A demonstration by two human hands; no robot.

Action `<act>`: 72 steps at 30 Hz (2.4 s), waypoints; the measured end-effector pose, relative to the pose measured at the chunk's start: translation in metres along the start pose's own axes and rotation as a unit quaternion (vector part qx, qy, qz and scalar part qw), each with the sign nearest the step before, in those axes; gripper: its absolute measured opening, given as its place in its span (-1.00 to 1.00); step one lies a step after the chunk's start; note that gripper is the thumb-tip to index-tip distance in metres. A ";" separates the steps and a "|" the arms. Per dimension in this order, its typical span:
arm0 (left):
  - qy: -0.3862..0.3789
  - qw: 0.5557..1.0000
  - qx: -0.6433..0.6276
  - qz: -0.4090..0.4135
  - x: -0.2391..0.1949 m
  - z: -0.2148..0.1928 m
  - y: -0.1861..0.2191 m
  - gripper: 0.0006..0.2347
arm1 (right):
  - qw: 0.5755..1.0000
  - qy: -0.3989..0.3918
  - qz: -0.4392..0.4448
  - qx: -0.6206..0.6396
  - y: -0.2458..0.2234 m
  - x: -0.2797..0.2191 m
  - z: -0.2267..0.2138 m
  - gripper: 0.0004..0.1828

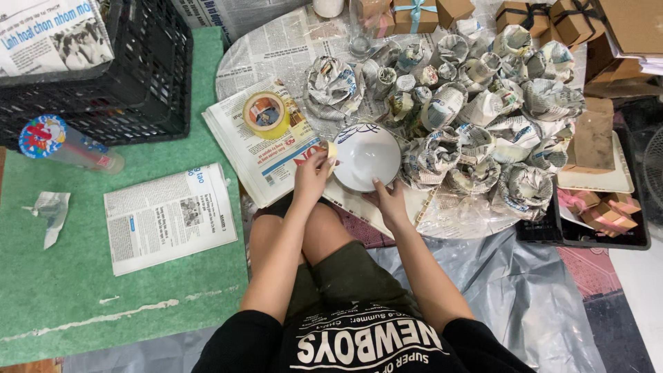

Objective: The person sits on the floor and wraps small white bowls with newspaper, securing each with tape. They repeatedly fold the paper around the bowl, apply tape, and place the wrapped items into a pile.

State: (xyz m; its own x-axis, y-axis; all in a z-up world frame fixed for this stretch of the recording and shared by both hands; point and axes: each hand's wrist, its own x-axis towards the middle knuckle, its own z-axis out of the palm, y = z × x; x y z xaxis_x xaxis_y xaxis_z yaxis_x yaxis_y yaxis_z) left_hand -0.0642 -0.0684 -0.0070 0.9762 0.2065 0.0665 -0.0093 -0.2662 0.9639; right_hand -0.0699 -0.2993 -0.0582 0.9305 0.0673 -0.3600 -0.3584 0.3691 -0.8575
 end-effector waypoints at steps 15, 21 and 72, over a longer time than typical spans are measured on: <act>-0.163 0.984 -0.046 0.049 -0.040 0.035 0.043 -0.75 | 0.991 -0.046 -0.108 -0.063 -0.044 -0.060 0.042 -0.64; -0.167 0.969 0.011 0.180 -0.040 0.033 0.048 -0.82 | 0.952 0.029 -0.117 -0.280 -0.084 -0.073 0.010 -0.72; 0.150 0.799 0.484 -0.323 0.028 -0.188 -0.091 -0.25 | 0.813 -0.265 -0.235 -0.462 -0.024 0.007 0.154 -0.62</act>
State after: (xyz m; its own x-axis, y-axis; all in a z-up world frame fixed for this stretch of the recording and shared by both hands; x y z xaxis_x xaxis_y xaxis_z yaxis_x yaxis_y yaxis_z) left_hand -0.0765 0.1391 -0.0445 0.6121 0.7733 -0.1651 0.7896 -0.5864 0.1808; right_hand -0.0433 -0.1651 0.0166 0.7943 0.6012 0.0869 0.3712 -0.3672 -0.8529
